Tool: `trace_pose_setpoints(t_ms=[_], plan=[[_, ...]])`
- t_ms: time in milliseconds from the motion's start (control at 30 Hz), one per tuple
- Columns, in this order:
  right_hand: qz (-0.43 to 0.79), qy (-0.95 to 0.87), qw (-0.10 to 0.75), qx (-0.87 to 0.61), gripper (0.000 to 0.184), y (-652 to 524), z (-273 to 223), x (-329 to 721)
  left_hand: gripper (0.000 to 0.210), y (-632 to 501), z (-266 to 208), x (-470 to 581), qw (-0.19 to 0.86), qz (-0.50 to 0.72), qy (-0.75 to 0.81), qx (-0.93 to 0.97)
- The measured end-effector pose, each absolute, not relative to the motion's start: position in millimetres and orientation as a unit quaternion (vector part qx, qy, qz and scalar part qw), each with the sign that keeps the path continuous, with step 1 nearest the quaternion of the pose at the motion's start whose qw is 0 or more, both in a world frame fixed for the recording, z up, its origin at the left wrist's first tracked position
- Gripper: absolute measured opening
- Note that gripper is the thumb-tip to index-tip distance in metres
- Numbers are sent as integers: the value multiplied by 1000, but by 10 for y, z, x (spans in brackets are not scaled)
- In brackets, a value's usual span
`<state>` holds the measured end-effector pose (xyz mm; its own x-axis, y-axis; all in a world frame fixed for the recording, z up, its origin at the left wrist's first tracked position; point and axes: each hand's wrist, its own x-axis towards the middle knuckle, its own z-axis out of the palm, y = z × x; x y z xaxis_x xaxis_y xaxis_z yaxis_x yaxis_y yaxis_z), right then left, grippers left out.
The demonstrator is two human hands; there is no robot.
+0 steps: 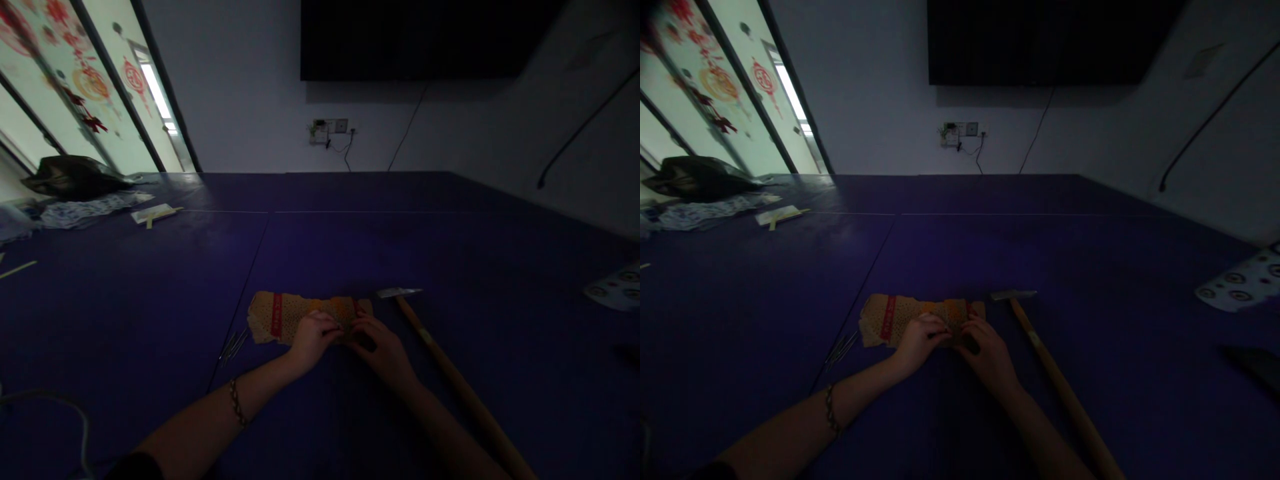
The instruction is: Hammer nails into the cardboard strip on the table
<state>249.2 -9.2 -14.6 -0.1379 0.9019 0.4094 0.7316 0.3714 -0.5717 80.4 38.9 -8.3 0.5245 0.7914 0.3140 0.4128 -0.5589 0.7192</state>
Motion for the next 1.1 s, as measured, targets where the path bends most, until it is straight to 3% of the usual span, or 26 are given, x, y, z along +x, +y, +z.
trace_pose_setpoints(t_ms=[400, 600, 733, 833, 1100], plan=[[102, -747, 363, -548, 3, -81, -141, 2453, 9, 405, -87, 817, 283, 313, 393, 817], [-3, -628, 421, -655, 26, -132, 235, 2766, 9, 444, -97, 815, 286, 308, 378, 825], [52, -504, 291, -812, 37, -469, 461, 3168, 10, 441, -112, 814, 277, 317, 376, 825], [90, -495, 203, -840, 42, -732, 378, 3338, 12, 435, -128, 811, 279, 322, 372, 825], [100, -540, 171, -818, 29, -764, 75, 3477, 15, 452, -140, 802, 284, 321, 366, 826]])
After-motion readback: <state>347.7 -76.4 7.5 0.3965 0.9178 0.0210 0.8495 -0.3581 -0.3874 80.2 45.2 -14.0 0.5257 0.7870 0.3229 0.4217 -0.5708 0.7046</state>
